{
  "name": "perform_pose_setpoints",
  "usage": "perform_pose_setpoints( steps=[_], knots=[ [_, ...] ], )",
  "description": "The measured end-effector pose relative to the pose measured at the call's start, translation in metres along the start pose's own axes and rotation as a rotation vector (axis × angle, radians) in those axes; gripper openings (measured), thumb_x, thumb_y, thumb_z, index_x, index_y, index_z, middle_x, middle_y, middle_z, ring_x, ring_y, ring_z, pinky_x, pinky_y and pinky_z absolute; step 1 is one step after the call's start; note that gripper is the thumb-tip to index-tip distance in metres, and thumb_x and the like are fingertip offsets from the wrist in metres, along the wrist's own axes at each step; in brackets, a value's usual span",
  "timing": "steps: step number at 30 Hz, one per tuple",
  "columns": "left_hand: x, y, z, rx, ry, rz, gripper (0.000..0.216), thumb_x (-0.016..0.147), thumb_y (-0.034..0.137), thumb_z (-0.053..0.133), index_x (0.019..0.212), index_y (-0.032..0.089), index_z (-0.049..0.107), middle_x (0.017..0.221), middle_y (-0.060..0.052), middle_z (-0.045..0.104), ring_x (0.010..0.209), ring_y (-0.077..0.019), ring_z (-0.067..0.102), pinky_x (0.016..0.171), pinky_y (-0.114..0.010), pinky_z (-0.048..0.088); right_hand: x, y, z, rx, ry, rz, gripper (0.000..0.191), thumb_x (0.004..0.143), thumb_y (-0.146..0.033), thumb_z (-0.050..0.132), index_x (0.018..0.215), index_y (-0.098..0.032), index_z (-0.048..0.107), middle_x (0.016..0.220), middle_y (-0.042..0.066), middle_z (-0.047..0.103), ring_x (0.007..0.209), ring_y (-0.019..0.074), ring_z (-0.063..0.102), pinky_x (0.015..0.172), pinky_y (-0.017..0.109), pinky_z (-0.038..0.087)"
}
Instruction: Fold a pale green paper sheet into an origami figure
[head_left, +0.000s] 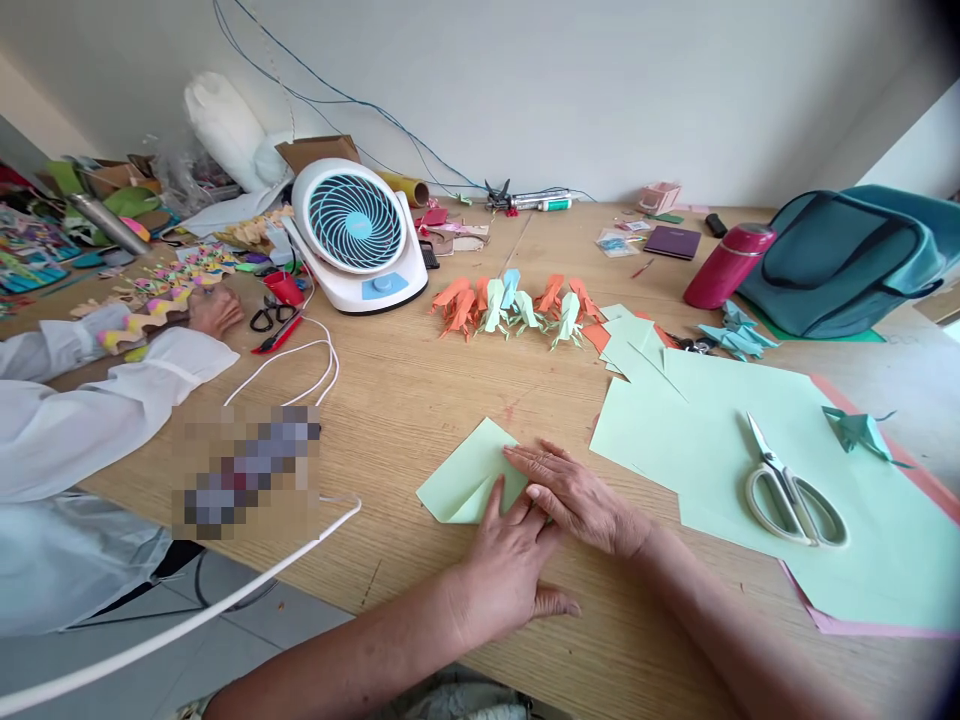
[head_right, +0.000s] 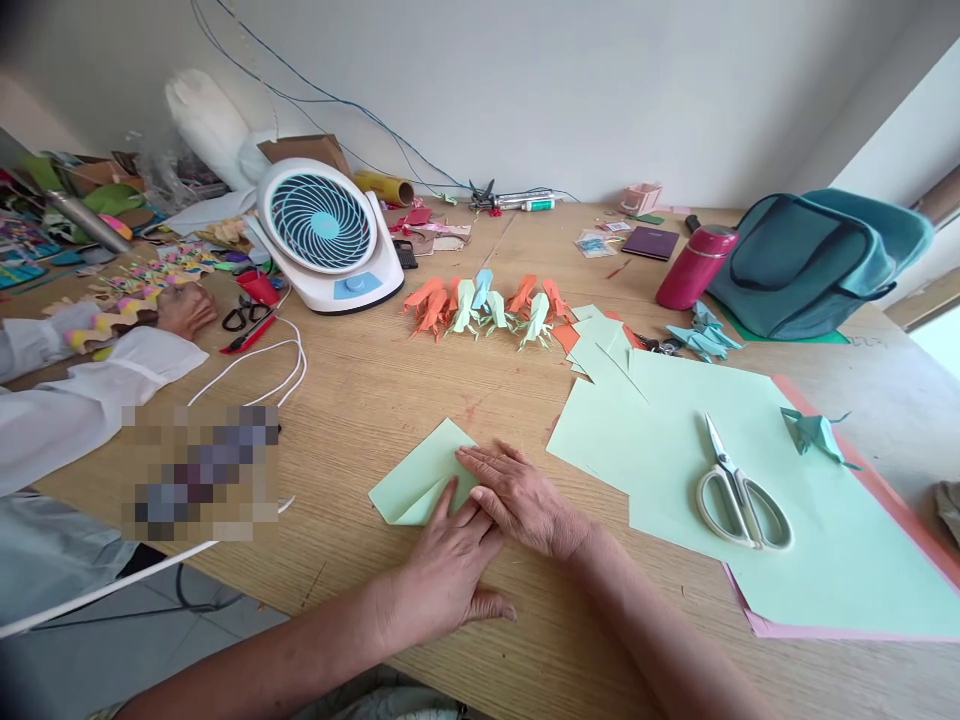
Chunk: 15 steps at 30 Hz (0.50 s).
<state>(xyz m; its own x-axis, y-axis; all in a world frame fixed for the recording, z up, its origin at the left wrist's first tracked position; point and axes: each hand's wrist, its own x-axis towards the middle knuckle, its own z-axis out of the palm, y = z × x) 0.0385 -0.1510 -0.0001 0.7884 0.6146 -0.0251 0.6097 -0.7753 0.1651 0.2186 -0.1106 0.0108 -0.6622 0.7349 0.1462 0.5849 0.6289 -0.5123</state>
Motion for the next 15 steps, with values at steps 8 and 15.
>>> perform_pose_setpoints(
  steps=[8,15],
  knots=[
    [-0.001,-0.004,-0.011,-0.078,-0.011,0.040,0.084,0.083,0.071,0.050,0.150,0.023,0.030,0.148,-0.011,0.045,0.140,-0.0293,0.034,0.119,-0.055,0.014,-0.001,0.007,0.008,-0.107,-0.045,-0.073,0.055,0.104,-0.042,0.030,0.153,-0.019,0.028,0.158,0.010,0.030,0.147,0.0221,0.025,0.120,0.052,0.018],
    [-0.016,-0.005,-0.008,-0.034,-0.016,0.031,0.090,0.082,0.074,0.048,0.150,0.019,0.029,0.145,-0.013,0.048,0.138,-0.0291,0.037,0.120,-0.053,0.007,0.001,0.006,0.010,-0.175,-0.033,-0.089,0.055,0.103,-0.042,0.031,0.154,-0.021,0.025,0.159,0.009,0.026,0.147,0.0230,0.023,0.120,0.052,0.020]
  ],
)
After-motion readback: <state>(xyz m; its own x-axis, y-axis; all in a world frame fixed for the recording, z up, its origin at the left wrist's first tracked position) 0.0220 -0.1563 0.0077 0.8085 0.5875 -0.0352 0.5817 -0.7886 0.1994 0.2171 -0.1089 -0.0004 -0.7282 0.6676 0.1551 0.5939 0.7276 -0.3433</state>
